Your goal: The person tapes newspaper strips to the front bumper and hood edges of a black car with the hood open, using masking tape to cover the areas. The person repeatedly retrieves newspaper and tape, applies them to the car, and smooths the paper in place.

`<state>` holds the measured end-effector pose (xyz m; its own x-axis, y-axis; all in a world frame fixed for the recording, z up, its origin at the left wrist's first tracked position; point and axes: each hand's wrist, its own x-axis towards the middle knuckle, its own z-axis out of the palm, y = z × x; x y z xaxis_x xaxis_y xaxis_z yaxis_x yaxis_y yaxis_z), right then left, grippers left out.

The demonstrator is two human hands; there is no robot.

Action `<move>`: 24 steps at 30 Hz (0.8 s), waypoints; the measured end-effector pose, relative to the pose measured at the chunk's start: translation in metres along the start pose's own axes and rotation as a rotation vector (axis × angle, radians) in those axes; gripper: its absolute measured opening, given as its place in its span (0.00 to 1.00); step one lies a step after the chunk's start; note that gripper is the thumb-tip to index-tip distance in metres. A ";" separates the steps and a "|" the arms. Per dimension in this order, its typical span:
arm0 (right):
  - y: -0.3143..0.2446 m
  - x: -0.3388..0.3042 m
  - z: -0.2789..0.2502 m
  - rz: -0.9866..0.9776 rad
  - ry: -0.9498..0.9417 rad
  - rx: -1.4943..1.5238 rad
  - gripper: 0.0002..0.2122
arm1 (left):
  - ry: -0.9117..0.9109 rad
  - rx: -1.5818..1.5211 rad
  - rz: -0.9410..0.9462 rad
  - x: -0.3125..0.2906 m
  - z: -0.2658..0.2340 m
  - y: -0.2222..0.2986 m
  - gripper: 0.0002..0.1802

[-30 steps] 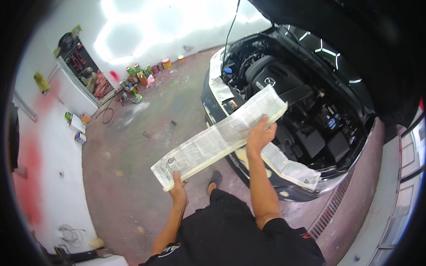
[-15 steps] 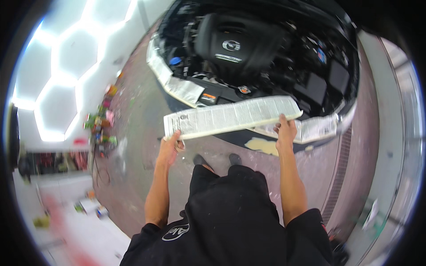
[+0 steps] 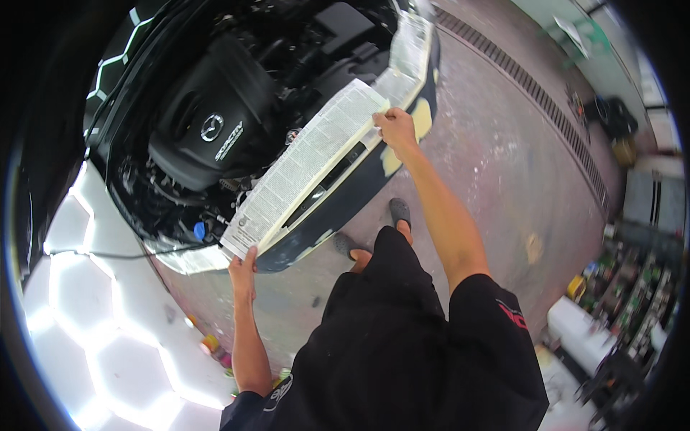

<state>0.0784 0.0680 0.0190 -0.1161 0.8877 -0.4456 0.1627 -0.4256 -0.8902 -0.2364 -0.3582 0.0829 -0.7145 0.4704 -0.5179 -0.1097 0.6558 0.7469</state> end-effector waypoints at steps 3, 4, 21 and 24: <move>0.042 0.015 -0.008 -0.033 0.117 -0.147 0.14 | -0.134 0.061 -0.009 0.023 -0.003 -0.018 0.15; 0.058 0.024 -0.010 -0.071 0.158 -0.259 0.15 | -0.169 0.092 -0.020 0.029 -0.003 -0.024 0.15; 0.084 0.022 -0.010 -0.277 0.342 -0.628 0.13 | -0.184 0.335 0.254 0.024 0.015 -0.076 0.21; 0.083 0.018 -0.012 -0.307 0.322 -0.638 0.12 | -0.164 0.340 0.258 0.020 0.019 -0.079 0.20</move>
<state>0.1015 0.0513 -0.0615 0.0277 0.9983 -0.0515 0.7130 -0.0558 -0.6990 -0.2290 -0.3899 0.0053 -0.5670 0.7130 -0.4124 0.3098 0.6486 0.6953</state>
